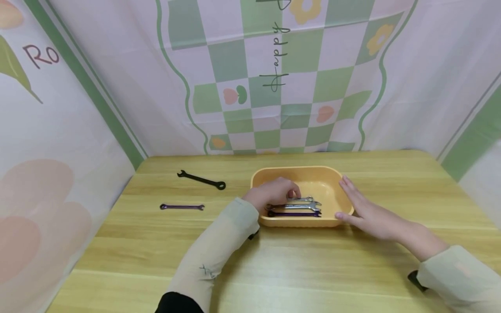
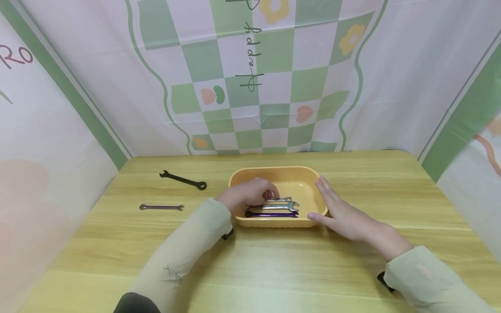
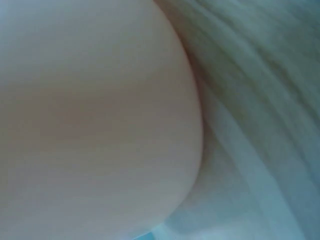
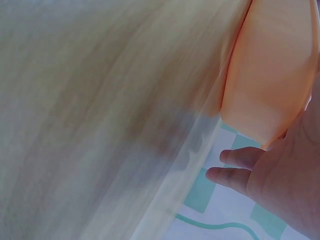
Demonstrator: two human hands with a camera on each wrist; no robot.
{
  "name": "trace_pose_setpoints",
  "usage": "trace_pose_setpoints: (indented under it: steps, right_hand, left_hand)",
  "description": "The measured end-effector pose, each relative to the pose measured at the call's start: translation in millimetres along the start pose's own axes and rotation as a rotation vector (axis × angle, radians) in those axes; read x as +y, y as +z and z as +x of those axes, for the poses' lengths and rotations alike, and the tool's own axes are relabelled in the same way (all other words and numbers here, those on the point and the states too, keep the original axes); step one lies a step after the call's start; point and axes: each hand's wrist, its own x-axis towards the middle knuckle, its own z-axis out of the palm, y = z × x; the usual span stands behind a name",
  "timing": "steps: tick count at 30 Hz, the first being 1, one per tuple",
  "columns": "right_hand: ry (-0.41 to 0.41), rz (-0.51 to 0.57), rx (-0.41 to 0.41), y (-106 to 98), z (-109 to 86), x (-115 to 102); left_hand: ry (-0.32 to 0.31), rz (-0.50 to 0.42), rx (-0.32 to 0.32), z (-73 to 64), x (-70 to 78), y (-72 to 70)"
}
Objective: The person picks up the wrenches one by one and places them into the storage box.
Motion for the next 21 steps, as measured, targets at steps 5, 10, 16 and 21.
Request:
trace_pose_setpoints:
  steps: [5,10,16,21]
  right_hand:
    - [0.002,0.009,-0.001,-0.5,0.2,-0.2]
    - [0.002,0.013,-0.001,0.5,0.2,-0.3]
    - [0.005,0.015,-0.001,0.4,-0.5,-1.1]
    - [0.009,0.01,-0.002,-1.3,-0.6,-2.0]
  left_hand:
    - [-0.016,0.0,-0.006,-0.5,0.3,0.1]
    - [-0.023,0.007,-0.017,-2.0,1.8,-0.1]
    - [-0.015,0.005,-0.024,-2.0,1.5,0.5]
    - [0.012,0.04,-0.016,-0.8,0.0,0.3]
